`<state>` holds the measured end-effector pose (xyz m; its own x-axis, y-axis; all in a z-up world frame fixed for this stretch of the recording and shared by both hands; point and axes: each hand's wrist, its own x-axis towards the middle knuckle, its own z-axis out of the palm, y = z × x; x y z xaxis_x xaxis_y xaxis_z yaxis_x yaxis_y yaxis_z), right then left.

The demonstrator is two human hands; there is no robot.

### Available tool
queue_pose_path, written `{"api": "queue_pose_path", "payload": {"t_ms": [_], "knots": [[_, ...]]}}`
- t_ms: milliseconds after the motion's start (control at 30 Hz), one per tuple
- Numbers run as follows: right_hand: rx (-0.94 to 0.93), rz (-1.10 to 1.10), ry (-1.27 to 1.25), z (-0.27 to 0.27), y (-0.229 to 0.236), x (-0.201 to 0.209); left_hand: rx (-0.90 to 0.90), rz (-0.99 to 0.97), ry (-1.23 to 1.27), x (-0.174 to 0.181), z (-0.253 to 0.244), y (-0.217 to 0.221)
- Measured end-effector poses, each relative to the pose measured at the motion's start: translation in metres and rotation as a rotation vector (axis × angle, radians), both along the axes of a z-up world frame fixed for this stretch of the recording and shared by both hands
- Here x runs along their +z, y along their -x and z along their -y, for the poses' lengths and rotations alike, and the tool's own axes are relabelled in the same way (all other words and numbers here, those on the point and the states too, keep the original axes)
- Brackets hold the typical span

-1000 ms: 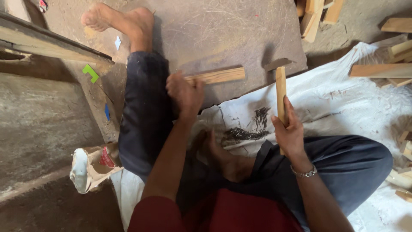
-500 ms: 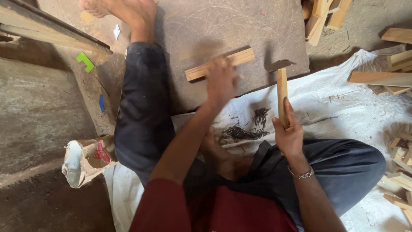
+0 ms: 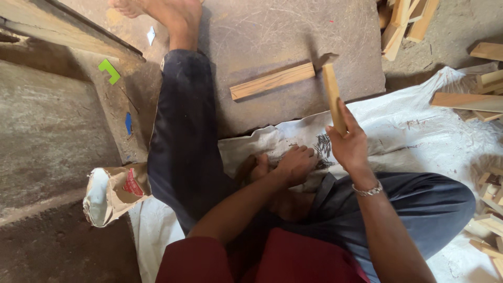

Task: The person sits on the floor and repeatedly hammers nails into small wooden planks. They pick up a plank, position a nail, hammer it in, and then move the finished piece aside.

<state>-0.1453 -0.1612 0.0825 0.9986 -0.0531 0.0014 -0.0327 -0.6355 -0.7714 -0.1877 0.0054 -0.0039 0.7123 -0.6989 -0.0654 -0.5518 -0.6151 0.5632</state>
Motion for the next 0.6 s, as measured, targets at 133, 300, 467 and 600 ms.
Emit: {"api": "queue_pose_path", "payload": {"t_ms": [133,300,467,600], "knots": [[-0.059,-0.091,-0.038,0.014,0.020,0.009,0.108,-0.039,0.112,-0.006,0.001,0.005],[-0.202,-0.411,-0.313,0.022,0.041,0.022,0.470,-0.435,0.311,-0.019,0.012,0.006],[-0.212,-0.388,-0.372,0.027,0.041,0.010,0.770,-0.446,0.511,-0.031,0.009,-0.018],[-0.180,-0.359,-0.400,0.028,0.047,0.003,0.809,-0.598,1.300,-0.022,0.002,-0.042]]}}
